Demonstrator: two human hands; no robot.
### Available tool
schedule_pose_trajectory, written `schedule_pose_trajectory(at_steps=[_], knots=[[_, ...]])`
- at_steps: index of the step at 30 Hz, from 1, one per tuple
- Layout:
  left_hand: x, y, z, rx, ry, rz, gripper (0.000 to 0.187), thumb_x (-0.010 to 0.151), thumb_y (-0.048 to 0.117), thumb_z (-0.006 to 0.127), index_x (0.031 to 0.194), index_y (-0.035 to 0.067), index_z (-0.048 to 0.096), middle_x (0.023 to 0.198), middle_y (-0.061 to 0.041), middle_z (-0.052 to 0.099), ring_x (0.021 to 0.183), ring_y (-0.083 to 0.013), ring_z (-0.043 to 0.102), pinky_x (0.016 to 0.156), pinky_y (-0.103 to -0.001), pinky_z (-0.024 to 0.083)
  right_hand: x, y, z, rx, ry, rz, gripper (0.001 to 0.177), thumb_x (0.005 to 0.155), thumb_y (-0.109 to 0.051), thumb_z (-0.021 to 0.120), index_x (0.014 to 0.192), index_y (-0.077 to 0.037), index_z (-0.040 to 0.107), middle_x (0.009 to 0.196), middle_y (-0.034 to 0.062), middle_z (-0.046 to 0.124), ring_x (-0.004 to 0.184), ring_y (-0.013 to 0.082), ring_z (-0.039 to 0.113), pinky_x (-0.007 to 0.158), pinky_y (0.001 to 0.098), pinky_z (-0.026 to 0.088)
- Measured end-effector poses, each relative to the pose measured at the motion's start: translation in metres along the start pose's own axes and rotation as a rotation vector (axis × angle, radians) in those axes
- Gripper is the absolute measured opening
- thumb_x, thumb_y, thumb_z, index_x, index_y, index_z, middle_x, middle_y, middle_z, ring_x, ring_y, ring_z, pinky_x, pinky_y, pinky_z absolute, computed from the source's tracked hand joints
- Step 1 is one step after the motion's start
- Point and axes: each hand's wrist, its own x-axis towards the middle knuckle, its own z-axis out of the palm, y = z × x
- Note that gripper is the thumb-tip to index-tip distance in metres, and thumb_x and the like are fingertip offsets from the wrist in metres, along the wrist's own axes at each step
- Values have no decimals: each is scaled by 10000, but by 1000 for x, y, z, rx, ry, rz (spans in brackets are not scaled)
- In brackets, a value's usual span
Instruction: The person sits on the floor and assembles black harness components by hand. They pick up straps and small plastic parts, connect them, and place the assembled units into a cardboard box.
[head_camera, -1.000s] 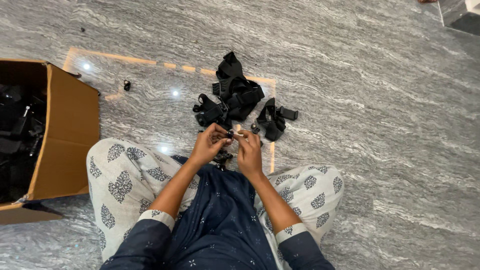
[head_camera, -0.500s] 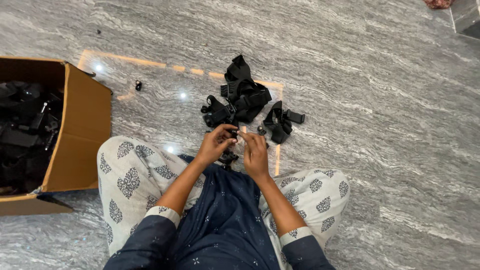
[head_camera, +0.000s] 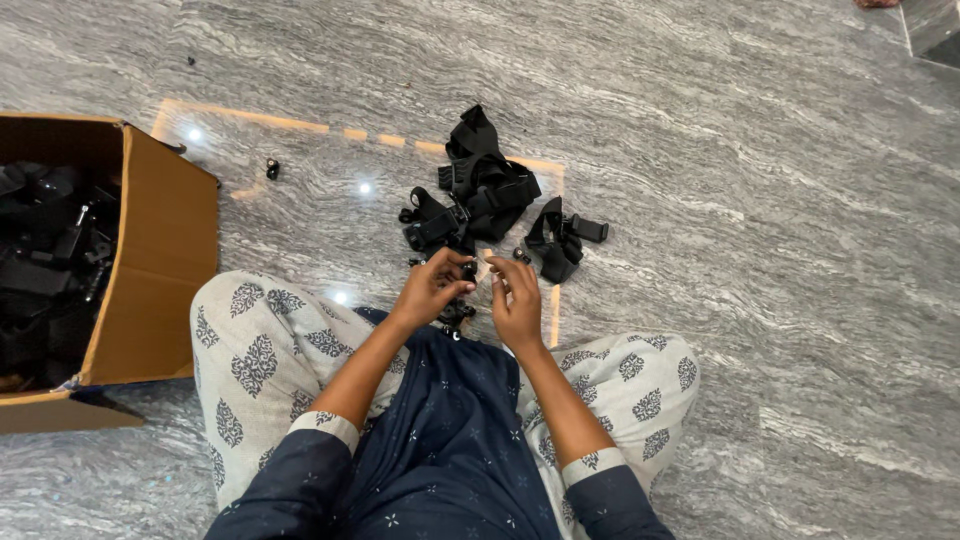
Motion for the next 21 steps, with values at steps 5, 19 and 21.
schedule_pose_trajectory(at_steps=[5,19,21], knots=[[0,1,1,82,9,22,320,899,36,775,1169,3,607,876,-65,729,831,-113,703,757,-278,591,2,-1,1,17,-71,51,260,966,12,582,1164,-63,733,1051,87,697,950,250,602,735,320,518],[-3,3,8,43,-49,38,348,893,22,770,1187,26,583,864,-67,719,805,-95,682,725,-260,554,-11,44,15,65,-51,187,167,1133,-119,612,1018,-16,676,875,89,642,842,204,627,826,318,501],[-2,5,6,44,-1,22,362,892,34,803,1168,22,569,870,-66,731,788,-97,664,710,-267,544,-9,44,14,143,-37,230,144,1088,-139,616,1042,-11,666,913,85,642,850,192,642,780,304,506]])
